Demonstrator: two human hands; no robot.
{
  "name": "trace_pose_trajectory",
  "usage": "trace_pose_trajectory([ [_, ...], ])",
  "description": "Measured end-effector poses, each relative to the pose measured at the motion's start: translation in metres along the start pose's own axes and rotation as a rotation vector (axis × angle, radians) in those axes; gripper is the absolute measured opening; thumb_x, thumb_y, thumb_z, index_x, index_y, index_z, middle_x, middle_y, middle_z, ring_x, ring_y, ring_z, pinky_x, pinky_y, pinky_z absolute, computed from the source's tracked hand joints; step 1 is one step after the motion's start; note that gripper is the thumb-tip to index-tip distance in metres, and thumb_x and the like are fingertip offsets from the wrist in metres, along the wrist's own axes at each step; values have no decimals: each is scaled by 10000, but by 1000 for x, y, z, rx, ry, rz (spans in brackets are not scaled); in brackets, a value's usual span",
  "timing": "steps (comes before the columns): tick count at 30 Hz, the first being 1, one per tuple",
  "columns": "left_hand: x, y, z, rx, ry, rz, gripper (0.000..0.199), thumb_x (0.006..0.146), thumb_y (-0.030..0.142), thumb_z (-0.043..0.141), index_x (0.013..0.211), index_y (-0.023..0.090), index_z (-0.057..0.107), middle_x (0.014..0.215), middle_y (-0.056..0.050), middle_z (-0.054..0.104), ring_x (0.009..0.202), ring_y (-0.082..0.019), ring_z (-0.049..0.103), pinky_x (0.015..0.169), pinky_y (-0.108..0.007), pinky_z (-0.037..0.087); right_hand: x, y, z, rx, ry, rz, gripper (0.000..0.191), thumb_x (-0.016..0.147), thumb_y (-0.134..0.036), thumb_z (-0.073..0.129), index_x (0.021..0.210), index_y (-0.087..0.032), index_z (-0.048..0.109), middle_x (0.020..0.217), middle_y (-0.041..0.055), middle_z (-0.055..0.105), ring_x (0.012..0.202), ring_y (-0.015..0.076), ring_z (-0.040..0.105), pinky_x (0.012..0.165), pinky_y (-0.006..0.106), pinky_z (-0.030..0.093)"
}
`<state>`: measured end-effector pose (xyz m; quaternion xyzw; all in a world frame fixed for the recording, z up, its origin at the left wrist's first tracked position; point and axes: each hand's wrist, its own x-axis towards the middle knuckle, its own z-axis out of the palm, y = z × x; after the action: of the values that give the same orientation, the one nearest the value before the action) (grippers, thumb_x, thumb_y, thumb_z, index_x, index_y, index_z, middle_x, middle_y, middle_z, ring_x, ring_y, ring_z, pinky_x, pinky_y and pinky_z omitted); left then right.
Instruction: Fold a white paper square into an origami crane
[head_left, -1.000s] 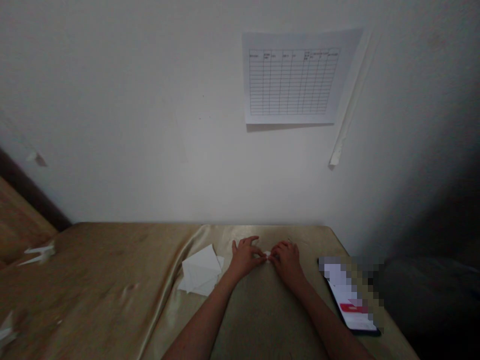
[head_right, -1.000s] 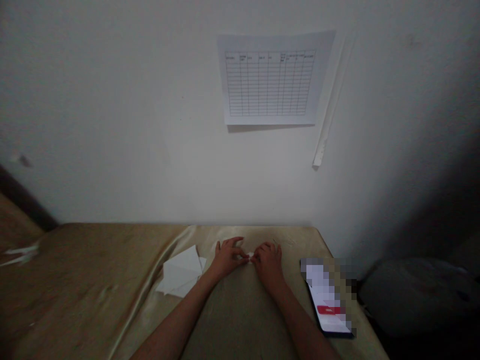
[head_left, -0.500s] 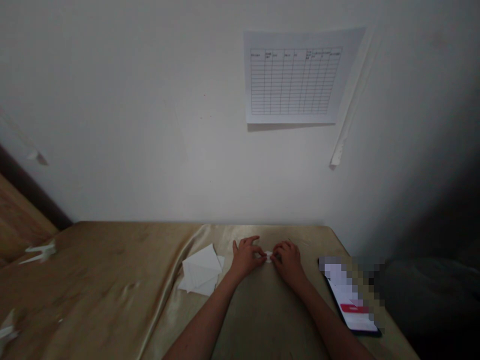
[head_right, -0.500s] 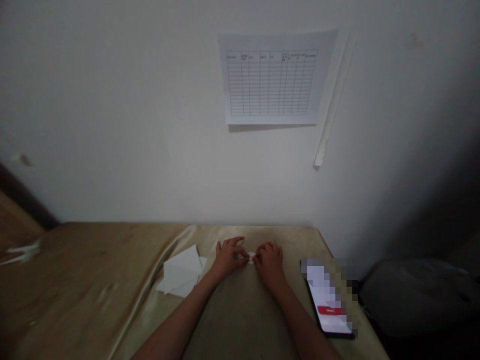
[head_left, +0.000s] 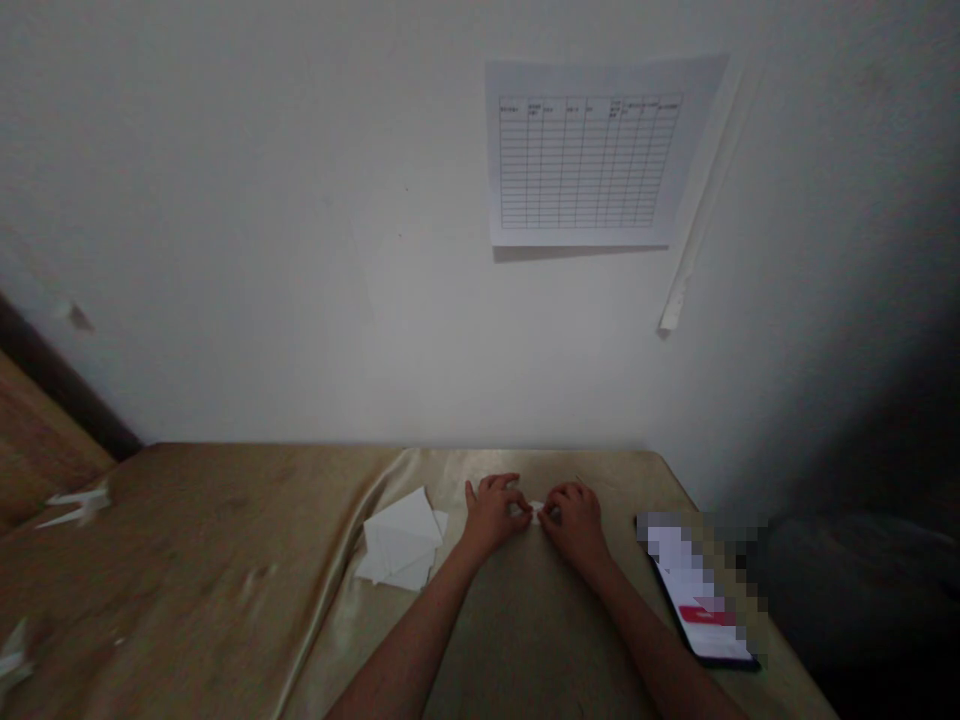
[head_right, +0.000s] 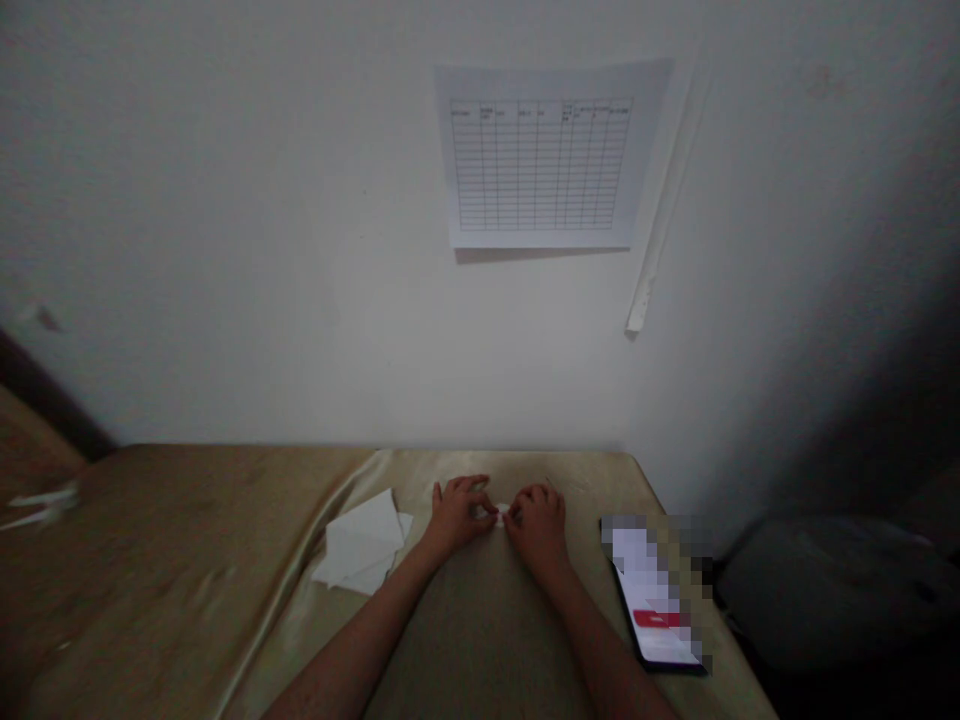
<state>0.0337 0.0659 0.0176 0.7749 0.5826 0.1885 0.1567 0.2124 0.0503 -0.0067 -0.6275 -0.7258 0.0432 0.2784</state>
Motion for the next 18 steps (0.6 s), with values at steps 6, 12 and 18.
trace_pose_trajectory([
  [6, -2, 4, 1, 8, 10, -12, 121, 773, 396, 737, 884, 350, 738, 1450, 53, 525, 1377, -293, 373, 1142, -715, 16, 0, 1, 2, 0, 2, -6, 113, 824, -328, 653, 801, -234, 712, 1055, 76, 673, 1110, 269, 508, 1026, 419, 306],
  [12, -2, 4, -1, -4, 4, -7, 163, 779, 466, 734, 878, 337, 735, 1463, 37, 511, 1377, -308, 367, 1129, -733, 34, 0, 0, 1, -28, 3, -9, 128, 817, -357, 670, 805, -237, 712, 1047, 74, 669, 1080, 259, 524, 1015, 407, 315],
  [18, 0, 3, 1, 15, -25, -24, 141, 772, 397, 733, 907, 360, 713, 1476, 71, 495, 1402, -313, 338, 1103, -767, 25, 0, 0, -2, 23, 0, 21, 90, 805, -311, 660, 818, -244, 719, 1031, 68, 654, 1060, 249, 526, 1004, 392, 324],
])
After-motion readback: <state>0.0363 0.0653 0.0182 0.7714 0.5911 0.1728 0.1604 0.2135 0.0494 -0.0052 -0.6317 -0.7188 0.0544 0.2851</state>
